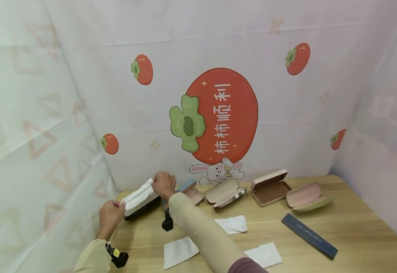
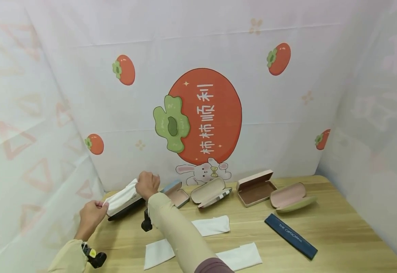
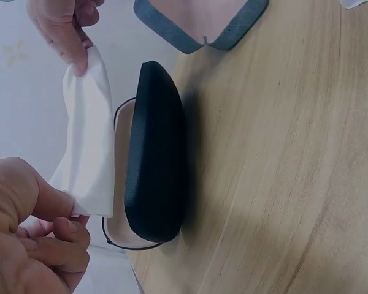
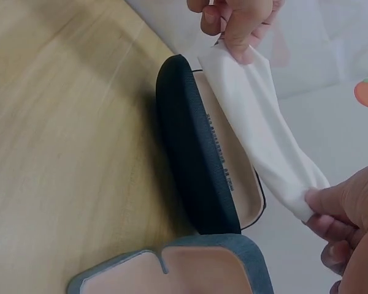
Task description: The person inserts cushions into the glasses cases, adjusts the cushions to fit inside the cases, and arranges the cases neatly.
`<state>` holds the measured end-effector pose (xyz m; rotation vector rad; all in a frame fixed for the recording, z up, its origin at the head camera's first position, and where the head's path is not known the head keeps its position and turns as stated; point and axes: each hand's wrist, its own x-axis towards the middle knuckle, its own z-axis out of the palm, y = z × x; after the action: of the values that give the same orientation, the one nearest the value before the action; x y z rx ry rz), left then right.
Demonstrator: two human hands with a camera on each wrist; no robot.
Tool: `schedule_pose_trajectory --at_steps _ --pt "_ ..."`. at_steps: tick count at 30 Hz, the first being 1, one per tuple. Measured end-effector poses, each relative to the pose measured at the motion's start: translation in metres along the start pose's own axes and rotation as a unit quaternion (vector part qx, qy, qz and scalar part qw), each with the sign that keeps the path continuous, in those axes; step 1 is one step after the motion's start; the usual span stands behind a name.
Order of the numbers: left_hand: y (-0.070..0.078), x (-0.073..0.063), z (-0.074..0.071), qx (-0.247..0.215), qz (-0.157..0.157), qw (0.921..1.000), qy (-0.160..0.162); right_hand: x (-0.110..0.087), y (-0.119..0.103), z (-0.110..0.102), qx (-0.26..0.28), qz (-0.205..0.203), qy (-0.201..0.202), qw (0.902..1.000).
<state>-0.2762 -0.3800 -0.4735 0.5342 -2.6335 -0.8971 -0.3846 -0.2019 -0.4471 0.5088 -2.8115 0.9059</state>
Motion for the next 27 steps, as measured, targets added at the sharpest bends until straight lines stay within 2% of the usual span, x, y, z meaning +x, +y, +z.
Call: schedule_pose_trajectory --at_steps 6,10,13,18,23,27 --pt "-0.002 0.002 0.001 -0.013 -0.003 0.9999 0.011 0.001 0.001 0.002 0.021 0.002 -0.005 0.9998" --pt "-0.005 0.002 0.002 -0.017 -0.013 0.9997 0.012 0.001 0.001 0.005 0.011 -0.006 -0.004 0.9999" --pt "-0.007 0.001 0.005 -0.02 -0.023 0.9994 0.015 -0.002 0.002 0.004 -0.002 -0.013 -0.016 0.9998" --pt "-0.012 -0.002 0.01 -0.027 -0.021 0.9989 0.032 -0.011 0.002 0.002 0.002 -0.026 -0.041 0.9988" --pt "-0.02 -0.007 0.018 -0.026 -0.028 0.9989 0.028 -0.018 0.008 0.012 0.004 -0.042 -0.046 0.998" --pt "-0.022 -0.008 0.02 -0.03 -0.028 0.9985 0.037 -0.014 0.009 0.019 -0.013 -0.039 -0.055 0.9976"
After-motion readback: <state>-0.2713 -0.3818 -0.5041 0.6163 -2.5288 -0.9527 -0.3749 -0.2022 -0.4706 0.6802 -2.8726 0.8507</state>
